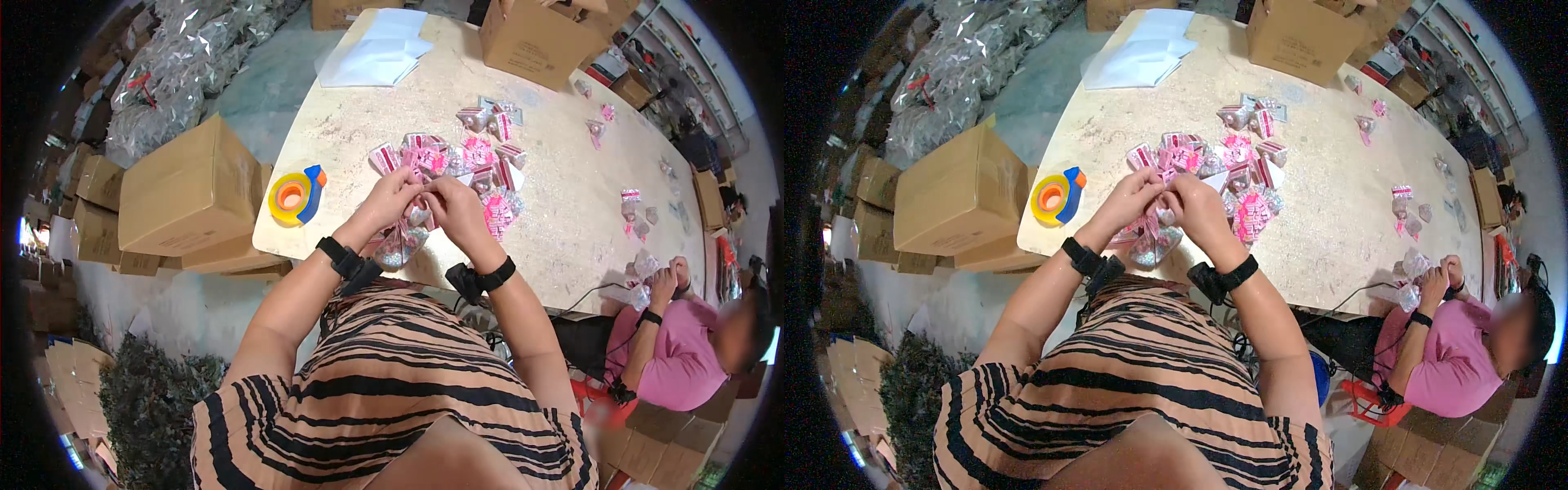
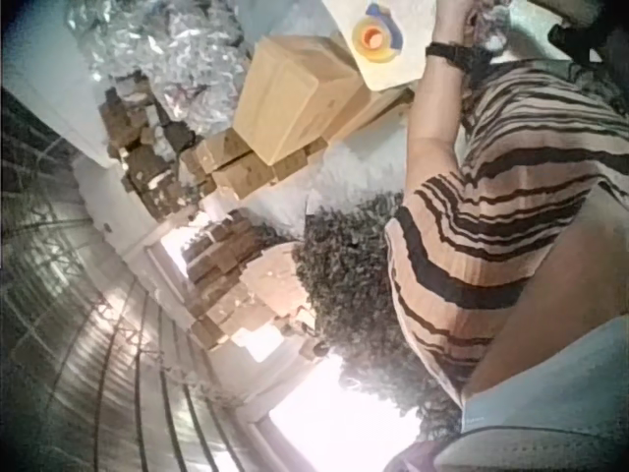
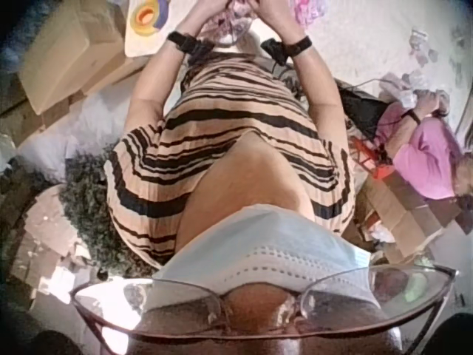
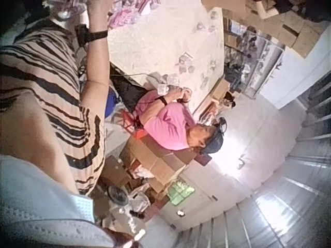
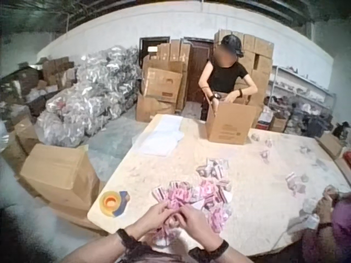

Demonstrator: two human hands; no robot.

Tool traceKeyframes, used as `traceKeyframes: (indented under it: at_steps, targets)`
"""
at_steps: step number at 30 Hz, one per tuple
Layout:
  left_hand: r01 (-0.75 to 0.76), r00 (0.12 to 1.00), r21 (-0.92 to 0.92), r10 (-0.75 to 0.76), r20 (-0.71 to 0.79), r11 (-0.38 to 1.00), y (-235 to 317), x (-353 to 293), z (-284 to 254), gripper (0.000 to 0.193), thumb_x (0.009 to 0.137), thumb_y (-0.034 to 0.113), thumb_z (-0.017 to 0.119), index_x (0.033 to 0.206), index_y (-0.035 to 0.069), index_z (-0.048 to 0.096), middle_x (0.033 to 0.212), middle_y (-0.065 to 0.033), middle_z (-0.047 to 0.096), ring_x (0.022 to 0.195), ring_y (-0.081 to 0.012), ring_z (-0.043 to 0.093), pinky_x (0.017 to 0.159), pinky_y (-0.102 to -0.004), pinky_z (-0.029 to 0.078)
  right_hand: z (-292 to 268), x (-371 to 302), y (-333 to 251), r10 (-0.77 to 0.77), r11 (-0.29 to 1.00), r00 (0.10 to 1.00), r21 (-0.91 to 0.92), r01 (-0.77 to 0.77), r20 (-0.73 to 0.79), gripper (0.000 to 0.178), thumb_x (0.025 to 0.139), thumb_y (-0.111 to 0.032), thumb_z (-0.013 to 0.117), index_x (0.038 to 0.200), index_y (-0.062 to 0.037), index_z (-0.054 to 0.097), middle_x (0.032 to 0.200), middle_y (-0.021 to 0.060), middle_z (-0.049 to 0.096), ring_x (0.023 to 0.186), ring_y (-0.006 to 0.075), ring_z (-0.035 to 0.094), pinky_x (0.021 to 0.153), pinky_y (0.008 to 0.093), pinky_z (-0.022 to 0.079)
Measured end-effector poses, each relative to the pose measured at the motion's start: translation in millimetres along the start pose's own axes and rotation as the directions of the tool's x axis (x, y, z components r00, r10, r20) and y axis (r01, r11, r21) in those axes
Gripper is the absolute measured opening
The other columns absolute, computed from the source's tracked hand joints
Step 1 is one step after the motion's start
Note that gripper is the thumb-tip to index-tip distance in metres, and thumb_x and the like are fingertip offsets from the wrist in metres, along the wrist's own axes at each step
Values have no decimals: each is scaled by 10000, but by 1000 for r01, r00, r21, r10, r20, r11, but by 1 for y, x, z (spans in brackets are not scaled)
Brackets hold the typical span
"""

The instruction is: The person packs small pink and white wrapped items into clear plastic bags and places them into a cardboard box. The person also uses a tape dispenser to seal a box and handles bubble wrap sheets.

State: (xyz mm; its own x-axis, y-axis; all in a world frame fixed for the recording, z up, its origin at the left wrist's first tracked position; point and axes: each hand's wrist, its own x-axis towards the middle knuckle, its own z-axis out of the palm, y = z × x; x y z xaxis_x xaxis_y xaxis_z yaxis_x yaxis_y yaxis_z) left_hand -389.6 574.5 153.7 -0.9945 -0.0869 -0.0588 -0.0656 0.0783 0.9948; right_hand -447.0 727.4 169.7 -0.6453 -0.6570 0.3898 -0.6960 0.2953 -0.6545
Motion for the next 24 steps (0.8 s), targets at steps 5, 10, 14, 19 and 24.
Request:
traceKeyframes:
  at_steps: [5, 10, 14, 19, 24]
  targets:
    - [2, 1000, 56, -1, -6, 998, -9, -2, 0, 117, 885, 141, 512, 845, 36, 544, 661, 5, 553, 544, -46, 475, 482, -189, 370, 2, -2, 7, 141, 986, 990, 99, -138, -26, 103, 788, -104, 593, 808, -3, 591, 744, 163, 575, 665, 319, 575, 583, 378, 445]
    - [-1, 999, 60, 3, -33, 998, -15, -3, -1, 110, 869, 140, 548, 831, 40, 577, 656, 28, 525, 546, -31, 451, 484, -180, 359, 7, -4, 12, 284, 904, 957, 313, -290, 66, 138, 825, -129, 593, 835, 7, 615, 726, 89, 605, 601, 144, 559, 540, 271, 434]
    - [60, 997, -79, -63, -39, 995, -20, -1, -2, 94, 865, 134, 557, 827, 51, 579, 644, 43, 507, 536, -20, 431, 477, -166, 342, 21, -10, 40, 482, 469, 844, 745, -475, 235, 156, 845, -120, 587, 887, 28, 610, 715, 53, 597, 592, 86, 547, 482, 227, 421]
    - [125, 991, -209, -132, -20, 970, -28, 2, -4, 88, 874, 116, 535, 815, 54, 556, 643, 42, 509, 521, -19, 418, 468, -161, 332, 37, -22, 49, 429, 347, 849, 811, -471, 309, 276, 801, -81, 639, 1046, 40, 596, 814, 63, 629, 636, 81, 557, 533, 190, 431]
    - [128, 990, -312, -141, -20, 941, -28, 1, -3, 84, 876, 106, 523, 813, 56, 549, 634, 36, 509, 512, -25, 421, 466, -160, 334, 40, -18, 35, 475, 273, 819, 830, -486, 322, 288, 788, -44, 644, 1051, 58, 589, 855, 68, 632, 683, 95, 575, 602, 210, 463]
